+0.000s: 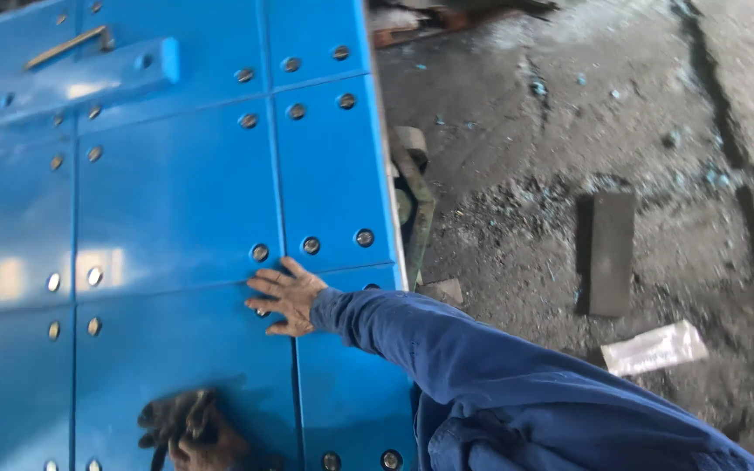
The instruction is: The recorder is inspecting and cleaning a large blue metal panel with several bolts on a production floor.
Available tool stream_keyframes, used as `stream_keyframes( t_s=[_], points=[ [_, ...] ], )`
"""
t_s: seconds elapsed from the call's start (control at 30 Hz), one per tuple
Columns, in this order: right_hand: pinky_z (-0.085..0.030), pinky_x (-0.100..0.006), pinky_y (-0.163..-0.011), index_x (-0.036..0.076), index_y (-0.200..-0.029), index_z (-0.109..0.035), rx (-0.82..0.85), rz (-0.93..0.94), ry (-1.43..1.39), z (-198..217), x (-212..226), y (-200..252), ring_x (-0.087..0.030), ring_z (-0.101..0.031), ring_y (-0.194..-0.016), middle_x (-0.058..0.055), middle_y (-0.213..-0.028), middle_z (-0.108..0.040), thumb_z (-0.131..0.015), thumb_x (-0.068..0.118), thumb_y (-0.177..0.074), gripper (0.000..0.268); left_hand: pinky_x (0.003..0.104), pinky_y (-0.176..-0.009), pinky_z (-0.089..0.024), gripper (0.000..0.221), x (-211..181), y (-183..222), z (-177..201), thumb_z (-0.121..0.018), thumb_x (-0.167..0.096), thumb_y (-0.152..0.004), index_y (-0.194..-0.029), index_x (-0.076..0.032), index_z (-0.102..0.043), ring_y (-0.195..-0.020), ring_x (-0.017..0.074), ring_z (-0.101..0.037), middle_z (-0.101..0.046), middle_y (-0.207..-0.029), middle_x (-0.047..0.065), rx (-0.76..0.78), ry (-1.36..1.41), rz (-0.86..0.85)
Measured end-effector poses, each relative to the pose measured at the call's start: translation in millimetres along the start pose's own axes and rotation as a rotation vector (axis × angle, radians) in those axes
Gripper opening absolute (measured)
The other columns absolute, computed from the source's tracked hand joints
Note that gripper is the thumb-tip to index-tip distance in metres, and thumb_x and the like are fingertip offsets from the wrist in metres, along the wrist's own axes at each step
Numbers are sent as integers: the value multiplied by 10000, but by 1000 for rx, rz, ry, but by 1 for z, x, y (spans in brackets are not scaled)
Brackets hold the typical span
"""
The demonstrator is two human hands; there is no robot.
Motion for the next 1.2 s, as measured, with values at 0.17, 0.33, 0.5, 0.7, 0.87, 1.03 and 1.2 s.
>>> stream_keyframes(
  t_s=[0.17, 0.33, 0.5, 0.7, 0.87, 1.03, 1.2],
  points=[
    [-27, -689, -1237, 389, -1563, -401, -190, -25, 5, -7, 2, -11, -256, -165, -1603, -8, -1733, -213, -423, 818, -931, 764, 468, -1185, -404, 639, 119, -78, -137, -687, -578, -943, -1407, -157, -560, -1381, 374, -493, -361, -1621, 112, -121, 87, 319],
    [-24, -692, -1231, 438, -1640, -210, 174, -58, 112, 14, 10, -18, -249, -72, -1611, 44, -1758, -82, -311, 793, -951, 782, 435, -1105, -440, 481, 207, -114, -205, -793, -561, -854, -1053, -157, -623, -1289, 320, -562, -563, -1428, 68, -643, 0, -42],
    [-41, -701, -1228, 432, -1636, -234, 279, -69, 98, 18, 8, -23, -251, -75, -1612, 59, -1755, -93, -287, 766, -978, 740, 422, -1050, -459, 425, 186, -95, -186, -825, -490, -804, -973, -149, -636, -1229, 274, -568, -614, -1307, 44, -744, 8, -96],
    [-137, -720, -1209, 338, -1610, -393, 104, 25, 48, 19, 13, -21, -307, -223, -1588, -26, -1720, -293, -452, 638, -995, 687, 407, -1058, -471, 437, 193, -103, -195, -894, -469, -698, -942, -192, -661, -1196, 265, -614, -642, -1290, 14, -909, -4, -107],
    [-86, -713, -1232, 322, -1670, -286, 160, -14, 118, 19, 6, -19, -302, -114, -1623, -27, -1767, -186, -278, 705, -1010, 763, 396, -1150, -449, 538, 195, -109, -199, -896, -410, -589, -1028, -243, -634, -1251, 217, -587, -565, -1387, -67, -832, -17, -95],
    [4, -725, -1233, 308, -1680, -217, 144, -1, -8, 16, 6, -18, -322, -34, -1621, -24, -1771, -97, -208, 752, -1038, 780, 413, -1157, -456, 508, 192, -100, -193, -786, -570, -714, -1030, -220, -596, -1314, 200, -546, -540, -1384, -74, -729, -28, -31],
    [43, -692, -1250, 353, -1676, -193, 179, -36, 33, -1, -4, -27, -260, 16, -1625, 44, -1773, -44, -164, 799, -1023, 791, 428, -1169, -441, 482, 186, -97, -186, -759, -568, -766, -1044, -213, -588, -1333, 212, -532, -529, -1396, -67, -722, 9, -23]
  ],
)
Point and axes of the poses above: each hand's wrist, its own y-axis away from the middle knuckle, its own z-axis out of the back of the hand, x = y × z, the point moved 3 cm from there along -y, towards the middle knuckle
